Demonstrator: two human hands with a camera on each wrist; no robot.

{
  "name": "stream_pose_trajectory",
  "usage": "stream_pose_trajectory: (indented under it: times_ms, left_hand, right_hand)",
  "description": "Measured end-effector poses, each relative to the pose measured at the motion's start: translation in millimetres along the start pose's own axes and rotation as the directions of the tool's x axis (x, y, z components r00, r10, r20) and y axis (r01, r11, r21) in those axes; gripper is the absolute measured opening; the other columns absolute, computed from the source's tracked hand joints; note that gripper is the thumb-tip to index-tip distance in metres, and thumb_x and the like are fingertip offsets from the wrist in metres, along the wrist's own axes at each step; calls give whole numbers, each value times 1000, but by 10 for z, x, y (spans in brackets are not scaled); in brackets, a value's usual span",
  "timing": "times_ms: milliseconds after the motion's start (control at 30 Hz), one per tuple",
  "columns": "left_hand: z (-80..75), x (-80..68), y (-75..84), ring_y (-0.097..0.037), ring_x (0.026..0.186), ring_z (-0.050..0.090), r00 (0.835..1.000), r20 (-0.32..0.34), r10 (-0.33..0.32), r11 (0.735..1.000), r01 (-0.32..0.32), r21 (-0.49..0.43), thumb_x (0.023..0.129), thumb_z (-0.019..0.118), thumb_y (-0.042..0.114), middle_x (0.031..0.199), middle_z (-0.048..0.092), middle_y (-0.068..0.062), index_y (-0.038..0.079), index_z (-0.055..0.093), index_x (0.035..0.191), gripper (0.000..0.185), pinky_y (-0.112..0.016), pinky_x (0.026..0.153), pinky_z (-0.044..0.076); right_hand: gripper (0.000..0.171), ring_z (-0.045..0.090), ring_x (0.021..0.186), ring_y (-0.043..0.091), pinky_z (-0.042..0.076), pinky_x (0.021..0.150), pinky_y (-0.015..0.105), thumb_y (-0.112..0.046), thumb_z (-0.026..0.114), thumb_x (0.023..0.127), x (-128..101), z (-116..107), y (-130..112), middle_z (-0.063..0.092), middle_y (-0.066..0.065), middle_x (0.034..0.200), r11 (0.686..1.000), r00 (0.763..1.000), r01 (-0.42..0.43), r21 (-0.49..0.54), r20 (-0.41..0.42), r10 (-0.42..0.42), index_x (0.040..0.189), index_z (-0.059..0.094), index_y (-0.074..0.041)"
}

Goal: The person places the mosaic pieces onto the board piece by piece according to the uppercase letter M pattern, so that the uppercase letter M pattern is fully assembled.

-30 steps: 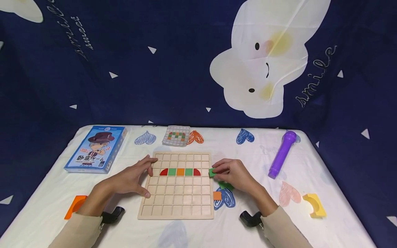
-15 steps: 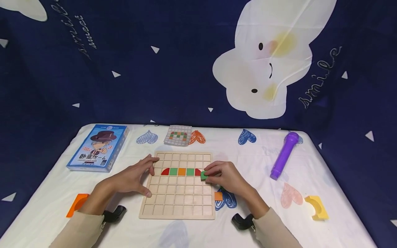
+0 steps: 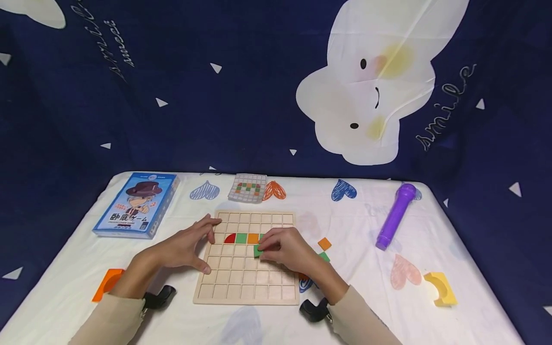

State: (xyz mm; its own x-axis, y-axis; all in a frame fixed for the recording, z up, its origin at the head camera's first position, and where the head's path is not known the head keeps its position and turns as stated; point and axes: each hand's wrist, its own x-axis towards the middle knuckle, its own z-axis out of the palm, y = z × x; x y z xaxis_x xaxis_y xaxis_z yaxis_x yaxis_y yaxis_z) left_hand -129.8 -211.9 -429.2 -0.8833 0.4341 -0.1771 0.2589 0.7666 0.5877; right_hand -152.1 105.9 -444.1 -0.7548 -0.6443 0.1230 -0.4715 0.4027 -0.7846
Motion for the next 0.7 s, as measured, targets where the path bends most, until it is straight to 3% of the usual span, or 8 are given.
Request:
stream_pose_trajectory:
  times_ms: [700]
  left_hand:
    - [-8, 4, -16, -46, 159, 13, 1000, 9, 12, 1000, -12, 8, 61, 96, 42, 165, 35, -12, 18, 54, 97, 61, -73, 119, 28]
  right_hand:
    - [13, 74, 104, 16, 60, 91, 25, -14, 82, 85, 320, 434, -263, 78, 1, 108, 996, 999, -13, -88, -49, 9, 97, 82, -10]
